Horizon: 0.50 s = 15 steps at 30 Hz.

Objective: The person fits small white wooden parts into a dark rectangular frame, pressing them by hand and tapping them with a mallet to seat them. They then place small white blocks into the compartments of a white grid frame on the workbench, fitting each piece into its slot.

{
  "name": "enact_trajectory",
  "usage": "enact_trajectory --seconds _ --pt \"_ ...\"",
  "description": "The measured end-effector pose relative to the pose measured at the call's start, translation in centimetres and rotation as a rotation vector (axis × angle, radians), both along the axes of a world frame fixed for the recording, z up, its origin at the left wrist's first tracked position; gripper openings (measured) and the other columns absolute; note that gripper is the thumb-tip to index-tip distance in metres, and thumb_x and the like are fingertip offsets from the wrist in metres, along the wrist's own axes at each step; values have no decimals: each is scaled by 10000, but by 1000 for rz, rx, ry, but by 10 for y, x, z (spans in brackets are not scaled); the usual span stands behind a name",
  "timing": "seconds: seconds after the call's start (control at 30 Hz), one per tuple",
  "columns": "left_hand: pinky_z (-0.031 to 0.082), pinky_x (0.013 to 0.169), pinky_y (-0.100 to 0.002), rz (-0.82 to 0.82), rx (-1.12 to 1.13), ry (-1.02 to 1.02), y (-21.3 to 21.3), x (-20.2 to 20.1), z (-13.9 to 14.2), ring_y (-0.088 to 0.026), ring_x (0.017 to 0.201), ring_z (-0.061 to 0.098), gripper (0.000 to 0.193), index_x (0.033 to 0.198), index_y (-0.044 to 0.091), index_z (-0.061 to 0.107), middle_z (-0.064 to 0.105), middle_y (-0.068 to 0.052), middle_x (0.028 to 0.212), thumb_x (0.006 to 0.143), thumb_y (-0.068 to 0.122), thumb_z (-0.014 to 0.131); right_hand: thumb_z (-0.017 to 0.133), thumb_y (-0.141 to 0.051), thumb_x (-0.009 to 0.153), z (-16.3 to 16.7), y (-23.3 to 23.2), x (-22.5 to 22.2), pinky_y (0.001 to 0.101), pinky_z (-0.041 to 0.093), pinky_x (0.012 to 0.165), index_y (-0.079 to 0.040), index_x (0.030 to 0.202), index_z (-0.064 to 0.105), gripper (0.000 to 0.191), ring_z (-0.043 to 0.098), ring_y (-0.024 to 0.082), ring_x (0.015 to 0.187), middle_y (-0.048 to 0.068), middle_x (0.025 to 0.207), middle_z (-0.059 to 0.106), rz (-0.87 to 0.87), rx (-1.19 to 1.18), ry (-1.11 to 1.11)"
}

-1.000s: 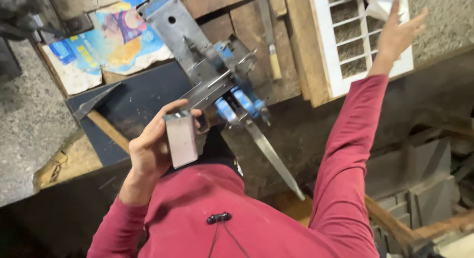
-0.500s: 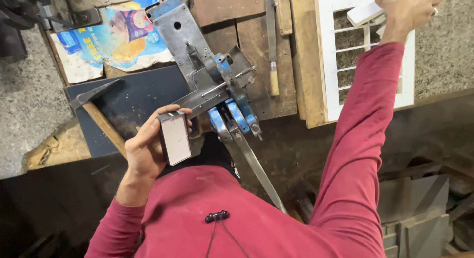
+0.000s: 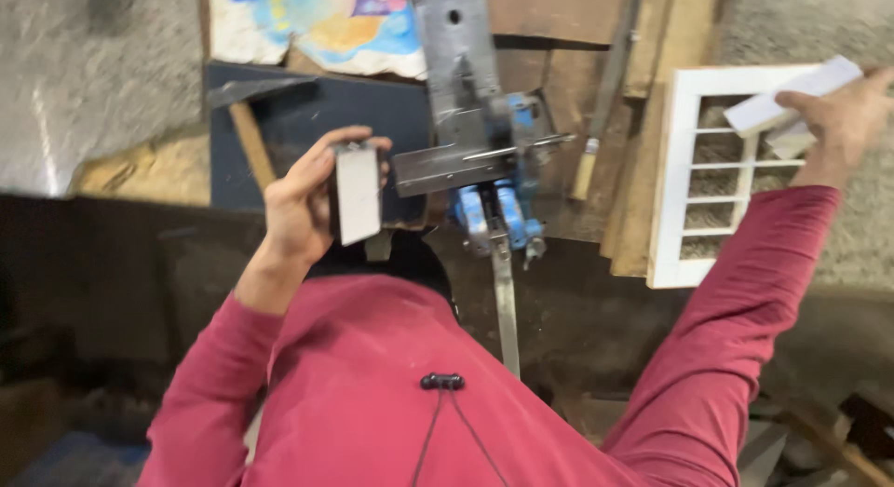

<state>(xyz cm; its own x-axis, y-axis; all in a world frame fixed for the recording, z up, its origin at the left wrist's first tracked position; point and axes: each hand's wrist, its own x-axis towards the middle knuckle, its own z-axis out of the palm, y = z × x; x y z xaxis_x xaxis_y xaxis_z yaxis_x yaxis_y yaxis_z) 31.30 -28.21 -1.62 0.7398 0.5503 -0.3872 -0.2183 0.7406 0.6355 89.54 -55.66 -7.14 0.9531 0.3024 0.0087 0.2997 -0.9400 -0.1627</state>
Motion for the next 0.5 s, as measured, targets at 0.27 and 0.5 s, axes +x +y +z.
enact_trajectory --seconds 0.27,0.5 --pt "556 1001 -379 41 26 -42 24 -29 3 -259 1140 654 471 1427 -32 506 612 -222 1393 1056 258 504 1035 -341 542 -12 40 -28 538 514 843 -43 1371 501 1030 618 438 1087 202 1315 582 -30 -53 -233" --pt "561 1001 -377 190 39 -25 65 -96 -10 -257 1147 671 449 1413 -21 523 630 -212 1388 1051 245 492 932 -155 602 13 35 -56 412 579 851 -62 1160 667 624 717 282 955 125 1077 723 -417 724 51"
